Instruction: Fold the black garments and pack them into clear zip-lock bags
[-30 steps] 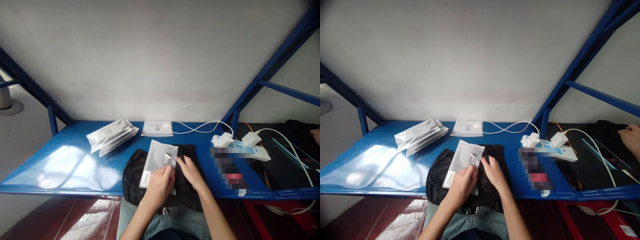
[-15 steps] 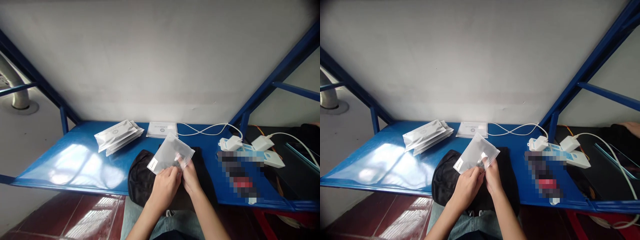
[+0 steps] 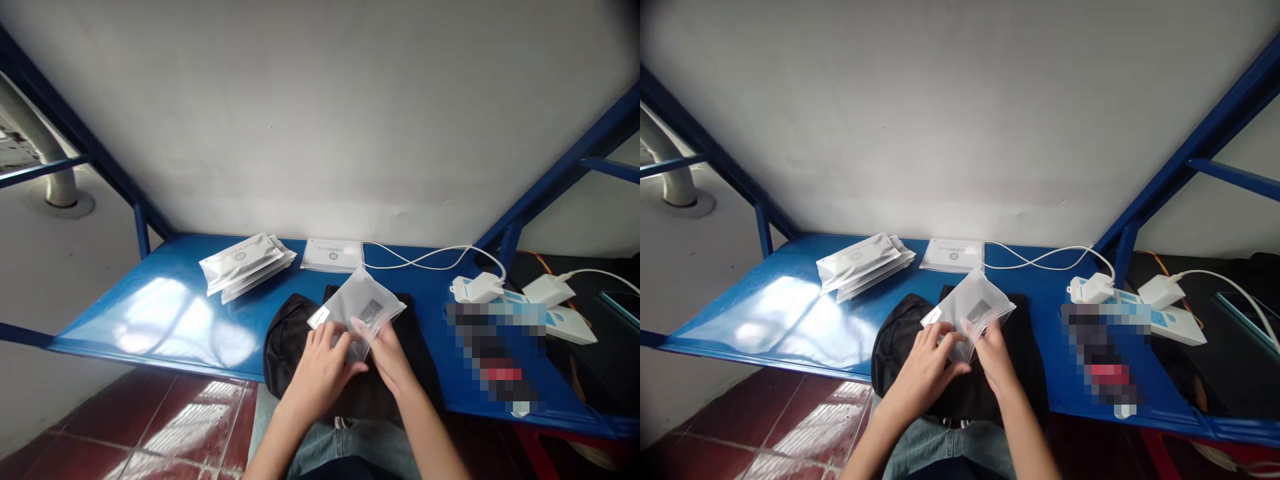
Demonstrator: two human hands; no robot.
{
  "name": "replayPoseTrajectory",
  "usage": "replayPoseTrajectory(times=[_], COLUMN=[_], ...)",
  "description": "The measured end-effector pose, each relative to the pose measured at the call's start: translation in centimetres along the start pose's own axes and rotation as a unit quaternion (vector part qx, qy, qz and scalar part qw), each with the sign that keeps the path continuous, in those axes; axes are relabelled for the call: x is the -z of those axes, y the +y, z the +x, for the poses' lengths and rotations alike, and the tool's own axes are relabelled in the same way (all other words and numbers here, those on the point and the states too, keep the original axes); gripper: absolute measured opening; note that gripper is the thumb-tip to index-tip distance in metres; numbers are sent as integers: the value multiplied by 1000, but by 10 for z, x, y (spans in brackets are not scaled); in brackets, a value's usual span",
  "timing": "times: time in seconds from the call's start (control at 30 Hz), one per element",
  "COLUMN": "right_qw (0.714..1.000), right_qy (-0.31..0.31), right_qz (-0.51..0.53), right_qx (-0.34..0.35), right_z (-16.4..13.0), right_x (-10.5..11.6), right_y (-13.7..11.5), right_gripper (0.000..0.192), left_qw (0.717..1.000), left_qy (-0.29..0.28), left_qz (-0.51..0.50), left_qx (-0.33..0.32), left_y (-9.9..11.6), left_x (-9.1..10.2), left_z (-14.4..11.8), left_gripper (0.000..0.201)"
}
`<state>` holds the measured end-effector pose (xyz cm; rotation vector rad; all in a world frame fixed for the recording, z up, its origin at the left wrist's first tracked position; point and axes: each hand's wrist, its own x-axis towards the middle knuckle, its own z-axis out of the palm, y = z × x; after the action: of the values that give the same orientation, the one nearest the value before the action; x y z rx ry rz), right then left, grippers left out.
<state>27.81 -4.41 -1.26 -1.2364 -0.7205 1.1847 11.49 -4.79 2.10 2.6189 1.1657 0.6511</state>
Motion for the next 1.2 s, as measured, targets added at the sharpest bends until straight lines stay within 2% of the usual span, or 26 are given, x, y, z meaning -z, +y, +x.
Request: replayPoseTrajectory(times=[0.07,0.1,0.2,0.33,0.4,0.47,0.5,0.57,0.63,0.7,0.8,0.93,1.07,1.2], right_qw=[995,991,983,988,988,958,926,839,766,730,713,694,685,679], right_qy=[-65,-84,-95,-98,-56,-24,-30,-82,-133,-140,-124,-106,-104,-105], right_qz=[-69,-99,-138,-87,-143,-260,-318,-409,-458,-469,-459,-461,-462,-469], right_qx=[-20,-35,-71,-77,-20,117,202,348,432,478,516,543,553,554], right_z=[-2,-1,2,-10,-25,-39,-45,-50,-48,-43,-36,-34,-33,-32], right_x=[15,22,32,30,31,28,24,12,-4,-18,-26,-24,-23,-27], right_y=[-8,-12,-22,-29,-32,-36,-38,-42,-42,-41,-36,-32,-28,-27], right_gripper=[70,67,67,86,74,49,39,29,30,29,27,26,22,17], left_qw=[1000,1000,998,986,979,976,975,975,974,972,970,970,961,971], left_qy=[-8,-2,52,159,195,205,202,193,190,183,151,118,130,156], left_qz=[-10,-11,-16,-44,-62,-80,-90,-107,-123,-146,-187,-208,-239,-180], left_qx=[7,7,-10,-16,6,13,10,-2,-5,5,25,39,46,24], left_y=[-13,-17,-22,-24,-27,-32,-34,-38,-41,-43,-46,-46,-46,-49], left_x=[7,9,6,-3,-4,-3,-2,-2,-2,-2,0,3,7,6], left_z=[-11,-16,-24,-25,-25,-26,-28,-30,-33,-36,-38,-39,-39,-41], left_gripper=[59,59,37,21,20,19,20,20,20,20,20,23,25,20])
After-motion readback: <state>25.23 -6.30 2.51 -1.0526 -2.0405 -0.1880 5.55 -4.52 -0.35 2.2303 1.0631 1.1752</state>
